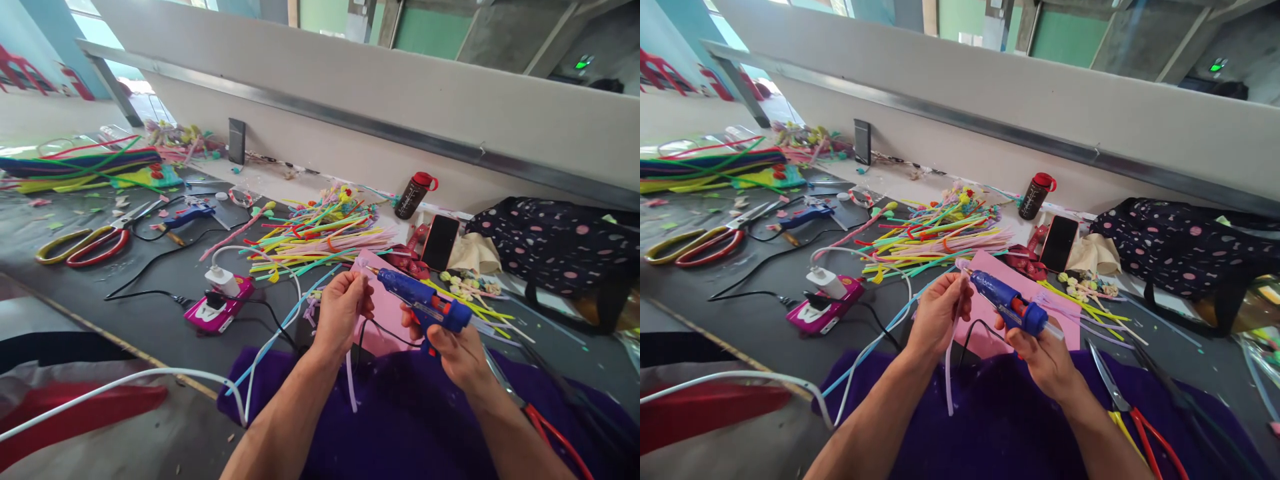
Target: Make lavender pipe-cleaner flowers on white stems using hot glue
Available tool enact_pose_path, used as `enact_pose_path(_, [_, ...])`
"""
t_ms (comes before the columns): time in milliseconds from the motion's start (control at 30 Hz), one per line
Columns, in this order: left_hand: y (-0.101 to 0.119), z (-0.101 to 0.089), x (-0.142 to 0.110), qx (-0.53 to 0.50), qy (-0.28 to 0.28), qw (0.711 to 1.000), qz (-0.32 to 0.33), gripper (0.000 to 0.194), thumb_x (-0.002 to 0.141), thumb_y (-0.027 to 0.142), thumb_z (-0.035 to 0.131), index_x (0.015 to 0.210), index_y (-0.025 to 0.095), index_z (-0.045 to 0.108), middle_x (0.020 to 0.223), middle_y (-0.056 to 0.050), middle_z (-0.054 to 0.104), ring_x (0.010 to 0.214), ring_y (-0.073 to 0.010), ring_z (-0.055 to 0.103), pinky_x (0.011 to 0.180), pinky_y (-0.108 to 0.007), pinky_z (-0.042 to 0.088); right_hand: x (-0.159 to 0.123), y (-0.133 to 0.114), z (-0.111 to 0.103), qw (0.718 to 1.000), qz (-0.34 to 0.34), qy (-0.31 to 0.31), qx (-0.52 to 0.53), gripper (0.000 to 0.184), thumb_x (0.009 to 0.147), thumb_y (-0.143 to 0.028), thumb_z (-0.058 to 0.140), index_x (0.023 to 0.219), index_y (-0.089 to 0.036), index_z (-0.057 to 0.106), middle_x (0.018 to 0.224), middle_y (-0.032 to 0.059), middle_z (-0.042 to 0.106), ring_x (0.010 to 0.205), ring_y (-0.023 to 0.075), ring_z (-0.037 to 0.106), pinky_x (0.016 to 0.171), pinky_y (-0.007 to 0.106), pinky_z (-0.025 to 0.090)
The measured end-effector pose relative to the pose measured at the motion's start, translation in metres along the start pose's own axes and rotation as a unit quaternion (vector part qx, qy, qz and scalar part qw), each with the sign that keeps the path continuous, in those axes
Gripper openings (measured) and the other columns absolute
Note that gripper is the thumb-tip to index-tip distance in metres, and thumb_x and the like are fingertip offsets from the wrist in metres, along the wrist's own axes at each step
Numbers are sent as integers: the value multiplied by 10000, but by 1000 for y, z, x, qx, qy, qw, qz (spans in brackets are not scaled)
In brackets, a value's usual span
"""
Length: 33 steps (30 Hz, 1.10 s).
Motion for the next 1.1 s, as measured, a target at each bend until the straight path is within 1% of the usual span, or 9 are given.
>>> enact_pose_path(100, [0, 0, 0, 4, 1, 1000, -2, 264, 714, 388, 638, 708, 155, 514, 604, 34, 559, 408, -52, 463, 357, -169, 371, 0, -2, -1, 1000, 4, 6, 0, 426, 826, -568, 449, 852, -191, 648, 765, 66, 619, 579, 174, 510, 556, 309, 422])
enact_pose_path(167, [0, 0, 0, 5, 4, 1000, -5, 278, 692, 394, 657, 706, 154, 518, 599, 35, 560, 406, -52, 465, 358, -169, 371, 0, 0, -1, 1000, 12, 7, 5, 419, 825, -562, 457, 900, -192, 640, 753, 62, 614, 577, 173, 514, 551, 306, 426])
enact_pose_path(300, [-1, 0, 1, 3, 4, 1000, -4, 296, 665, 401, 676, 716, 152, 527, 600, 32, 567, 400, -52, 467, 353, -172, 373, 0, 4, -4, 999, 7, 27, 18, 429, 814, -550, 492, 1008, -187, 615, 784, 65, 622, 654, 195, 552, 572, 302, 434])
enact_pose_path(400, [-1, 0, 1, 7, 3, 1000, -1, 287, 674, 397, 669, 714, 155, 521, 603, 34, 568, 400, -52, 469, 353, -171, 376, 0, 8, -5, 999, 5, 28, 17, 414, 823, -538, 487, 992, -188, 633, 731, 48, 613, 614, 179, 527, 541, 288, 417])
enact_pose_path(500, [-1, 1, 1, 14, 2, 1000, 2, 277, 681, 389, 665, 713, 158, 517, 603, 35, 569, 401, -54, 470, 352, -172, 380, 0, 8, -4, 1000, -1, 23, 13, 388, 834, -515, 490, 959, -186, 653, 686, 36, 596, 603, 171, 507, 541, 286, 411])
enact_pose_path(733, [1, 2, 0, 22, -1, 1000, 14, 263, 703, 384, 649, 712, 156, 518, 605, 31, 567, 407, -56, 473, 357, -172, 384, 0, 3, -5, 999, -16, 31, -12, 392, 847, -501, 479, 910, -168, 676, 717, 50, 614, 627, 177, 541, 558, 288, 431])
enact_pose_path(833, [1, 2, 0, 25, -3, 1000, 14, 269, 703, 394, 647, 709, 157, 520, 600, 33, 567, 408, -57, 475, 362, -172, 387, 0, 2, -6, 999, -25, 34, -21, 390, 847, -496, 483, 936, -171, 678, 775, 61, 637, 677, 191, 568, 563, 284, 440])
enact_pose_path(967, [2, 3, 0, 31, -3, 999, 22, 249, 718, 375, 639, 714, 156, 520, 593, 32, 565, 407, -58, 471, 356, -167, 384, 1, 3, -6, 999, -22, 30, -36, 426, 846, -506, 479, 1019, -167, 669, 801, 69, 638, 723, 206, 586, 573, 285, 453])
enact_pose_path(1100, [2, 3, 0, 29, -5, 999, 25, 242, 731, 366, 628, 723, 153, 516, 595, 31, 562, 403, -58, 467, 351, -168, 386, 1, 3, -6, 999, -23, 28, -39, 437, 845, -505, 480, 1049, -161, 657, 840, 74, 645, 757, 213, 592, 613, 296, 471])
Point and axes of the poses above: each hand's wrist, its own x-axis towards the middle knuckle, its own z-axis out of the palm, y = z × x, the point moved 9 cm from there along x, towards the middle knuckle
